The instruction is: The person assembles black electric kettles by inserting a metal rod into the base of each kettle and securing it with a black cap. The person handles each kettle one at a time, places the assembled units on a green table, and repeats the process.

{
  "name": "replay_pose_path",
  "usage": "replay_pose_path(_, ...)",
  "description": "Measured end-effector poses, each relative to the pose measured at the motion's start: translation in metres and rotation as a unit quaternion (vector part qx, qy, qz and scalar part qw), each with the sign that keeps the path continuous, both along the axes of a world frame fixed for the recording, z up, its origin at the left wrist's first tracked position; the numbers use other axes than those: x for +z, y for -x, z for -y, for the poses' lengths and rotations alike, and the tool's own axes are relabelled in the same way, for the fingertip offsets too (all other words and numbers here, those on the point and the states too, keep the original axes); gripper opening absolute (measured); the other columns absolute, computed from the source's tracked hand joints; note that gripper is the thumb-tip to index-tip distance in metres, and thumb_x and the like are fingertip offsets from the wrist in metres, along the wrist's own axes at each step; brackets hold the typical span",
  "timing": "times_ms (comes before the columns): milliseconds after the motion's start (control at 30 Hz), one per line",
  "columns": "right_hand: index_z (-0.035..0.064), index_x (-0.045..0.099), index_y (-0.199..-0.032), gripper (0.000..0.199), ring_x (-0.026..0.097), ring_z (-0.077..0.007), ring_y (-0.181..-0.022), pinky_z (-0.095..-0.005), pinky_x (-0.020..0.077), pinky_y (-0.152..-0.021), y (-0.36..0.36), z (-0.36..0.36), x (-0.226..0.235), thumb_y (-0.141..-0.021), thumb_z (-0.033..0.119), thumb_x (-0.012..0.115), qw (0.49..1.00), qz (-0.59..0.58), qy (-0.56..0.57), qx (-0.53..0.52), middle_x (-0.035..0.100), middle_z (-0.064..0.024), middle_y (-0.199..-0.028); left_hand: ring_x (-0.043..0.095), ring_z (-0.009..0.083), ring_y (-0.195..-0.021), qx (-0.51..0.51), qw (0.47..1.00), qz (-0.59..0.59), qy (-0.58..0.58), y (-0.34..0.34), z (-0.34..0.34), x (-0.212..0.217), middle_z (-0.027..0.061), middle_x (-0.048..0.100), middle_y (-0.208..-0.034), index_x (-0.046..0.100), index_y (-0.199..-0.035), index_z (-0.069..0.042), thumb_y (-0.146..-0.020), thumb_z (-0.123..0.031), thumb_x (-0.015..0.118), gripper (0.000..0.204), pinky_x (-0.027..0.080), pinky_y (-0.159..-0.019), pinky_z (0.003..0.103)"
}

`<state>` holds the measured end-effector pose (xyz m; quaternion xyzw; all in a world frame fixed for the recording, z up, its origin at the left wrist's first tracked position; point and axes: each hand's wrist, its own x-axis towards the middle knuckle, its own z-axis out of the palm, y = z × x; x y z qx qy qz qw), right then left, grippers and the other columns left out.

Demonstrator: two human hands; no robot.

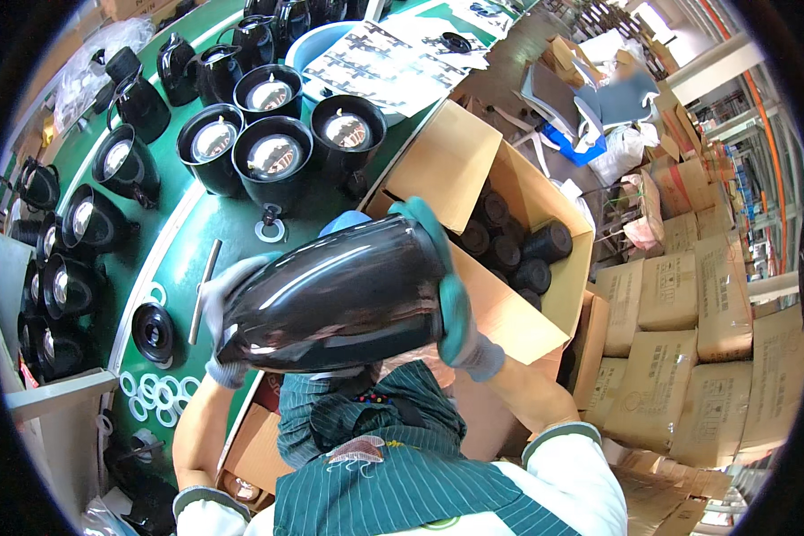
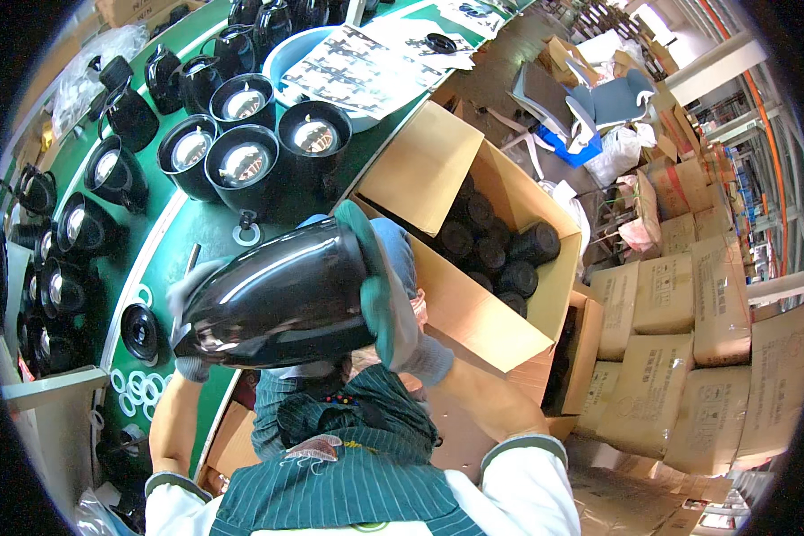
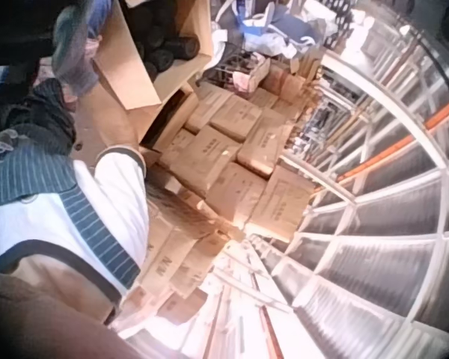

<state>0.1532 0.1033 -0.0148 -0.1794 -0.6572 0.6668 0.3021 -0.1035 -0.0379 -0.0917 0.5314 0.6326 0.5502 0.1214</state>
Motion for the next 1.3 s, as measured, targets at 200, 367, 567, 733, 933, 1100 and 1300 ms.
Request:
replay_pose_path(200, 0.0029, 0.022, -0.165, 0.076, 0.02, -0.0295, -0.158, -0.0435, 0.0162, -0.128, -0.016, -0.003, -0.024, -0.111, 0.055, 0.031, 0.999, 0.024, -0.002, -0.022, 0.018, -0.0176, -0.171, 0.075, 0.0257, -0.098, 0.012, 0.989, -0.148, -0.024, 0.01, -0.002, 0.021, 0.0157, 0.076, -0.106, 0.074, -0.114, 0.001, -0.08, -0.02, 0.08, 0.04, 0.057, -0.095, 0.036)
replay_pose_path(367, 0.0042, 0.024, -0.164, 0.116, 0.015, -0.0511, -0.155, -0.0616, 0.0135, -0.123, -0.021, -0.031, -0.026, -0.086, 0.087, 0.048, 0.91, -0.114, -0.398, 0.013, 0.009, -0.0331, -0.168, 0.074, 0.0243, -0.095, -0.043, 0.96, 0.27, 0.063, -0.009, -0.004, -0.041, 0.0151, 0.076, -0.104, 0.074, -0.114, 0.001, -0.079, -0.023, 0.08, 0.043, 0.056, -0.093, 0.035)
replay_pose_path(567, 0.0027, 0.028, -0.163, 0.09, 0.028, -0.0387, -0.154, -0.0482, 0.0206, -0.125, -0.036, -0.002, -0.028, -0.101, 0.065, 0.048, 0.984, -0.127, -0.12, -0.028, 0.023, -0.0245, -0.168, 0.075, 0.0231, -0.09, -0.014, 0.995, 0.048, 0.082, -0.004, -0.009, 0.001, 0.0146, 0.077, -0.098, 0.075, -0.11, 0.001, -0.081, -0.022, 0.077, 0.038, 0.056, -0.088, 0.034)
replay_pose_path(733, 0.0034, 0.048, -0.15, 0.058, 0.053, -0.0203, -0.134, -0.042, 0.0412, -0.117, -0.035, 0.014, -0.077, -0.109, 0.044, 0.051, 0.878, -0.225, 0.374, -0.197, 0.055, -0.0147, -0.146, 0.075, 0.022, -0.086, -0.003, 0.992, -0.075, 0.101, -0.012, -0.02, 0.034, 0.0141, 0.077, -0.093, 0.076, -0.108, 0.001, -0.083, -0.022, 0.074, 0.034, 0.057, -0.083, 0.032)
replay_pose_path(933, 0.0044, 0.05, -0.148, 0.059, 0.057, -0.023, -0.13, -0.0432, 0.0449, -0.114, -0.076, -0.035, -0.058, -0.106, 0.045, 0.052, 0.966, -0.132, 0.195, -0.11, 0.06, -0.0139, -0.142, 0.075, 0.0289, -0.095, -0.118, 0.975, -0.139, 0.129, -0.071, -0.043, 0.104, 0.0175, 0.075, -0.102, 0.068, -0.122, 0.0, -0.076, -0.026, 0.079, 0.054, 0.056, -0.088, 0.04)
replay_pose_path(1100, 0.0046, 0.052, -0.147, 0.064, 0.059, -0.0262, -0.128, -0.0453, 0.0461, -0.113, -0.072, -0.024, -0.065, -0.104, 0.052, 0.05, 0.961, -0.133, 0.224, -0.098, 0.061, -0.0155, -0.141, 0.065, 0.0385, -0.122, -0.258, 0.963, -0.035, 0.068, -0.093, -0.035, 0.135, 0.0253, 0.065, -0.129, 0.057, -0.138, 0.006, -0.076, -0.035, 0.082, 0.078, 0.048, -0.107, 0.045)
replay_pose_path(1300, 0.0049, 0.054, -0.145, 0.071, 0.062, -0.0301, -0.125, -0.0479, 0.0475, -0.112, -0.069, -0.016, -0.083, -0.101, 0.06, 0.047, 0.945, -0.123, 0.284, -0.106, 0.062, -0.0173, -0.14, 0.064, 0.0408, -0.123, -0.26, 0.964, -0.033, 0.053, -0.097, -0.026, 0.13, 0.0277, 0.062, -0.132, 0.055, -0.142, 0.005, -0.075, -0.032, 0.08, 0.081, 0.047, -0.107, 0.046)
